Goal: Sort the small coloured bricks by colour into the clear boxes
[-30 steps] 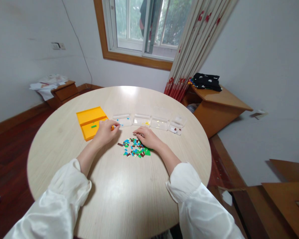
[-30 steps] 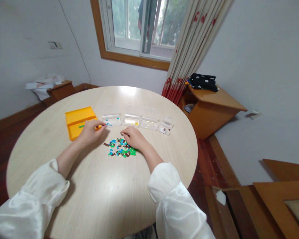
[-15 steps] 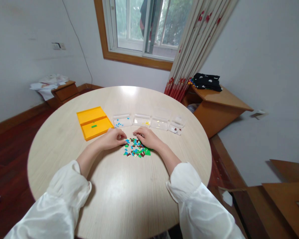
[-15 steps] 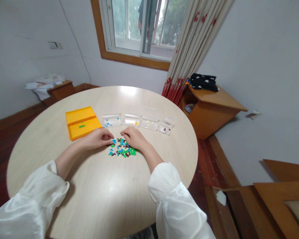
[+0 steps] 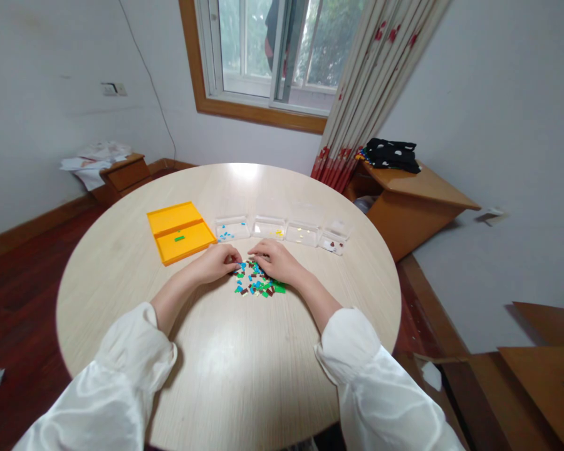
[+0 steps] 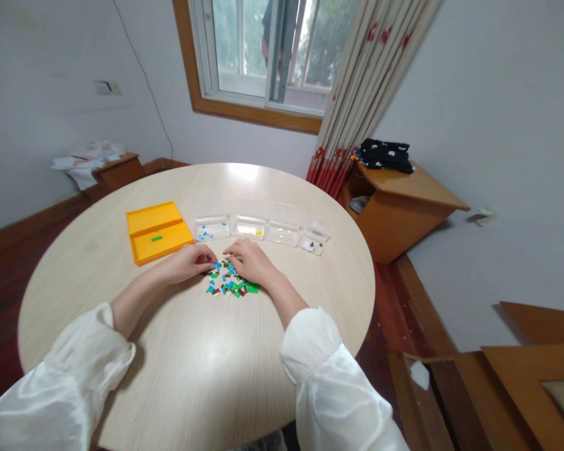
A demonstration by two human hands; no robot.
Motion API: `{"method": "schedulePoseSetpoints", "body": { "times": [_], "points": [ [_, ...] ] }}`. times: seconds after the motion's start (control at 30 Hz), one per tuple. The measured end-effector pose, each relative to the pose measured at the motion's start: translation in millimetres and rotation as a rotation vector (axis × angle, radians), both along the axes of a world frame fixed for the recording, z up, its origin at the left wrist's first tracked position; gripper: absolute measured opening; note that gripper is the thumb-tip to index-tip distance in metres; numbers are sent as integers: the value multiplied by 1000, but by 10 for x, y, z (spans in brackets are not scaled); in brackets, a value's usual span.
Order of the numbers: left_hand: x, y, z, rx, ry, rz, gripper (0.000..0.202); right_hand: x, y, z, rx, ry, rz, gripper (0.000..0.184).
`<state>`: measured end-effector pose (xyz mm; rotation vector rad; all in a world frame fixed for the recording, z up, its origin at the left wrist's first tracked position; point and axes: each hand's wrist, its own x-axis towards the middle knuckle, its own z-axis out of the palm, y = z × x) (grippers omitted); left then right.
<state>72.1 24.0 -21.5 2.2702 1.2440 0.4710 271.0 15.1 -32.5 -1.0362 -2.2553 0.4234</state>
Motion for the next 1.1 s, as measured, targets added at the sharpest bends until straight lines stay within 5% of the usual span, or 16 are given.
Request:
{"method": "schedulePoseSetpoints", "body": {
  "times": [0.37,0.57,0.87,1.1],
  "points": [
    [-4,12,-29,-62,-82,-12,16,-113,-71,-1,-33,-81,32,9],
    [1,33,-90,-172,-355,88,24,-121,-75,7,-41,-77,8,10],
    [-32,49,58,-232,-629,266,38,-115,-53,-19,-24,-69,-9,11],
    [-43,90,29,-346,-899,359,40,-126,-64,-10,-31,-87,6,11]
  ]
}}
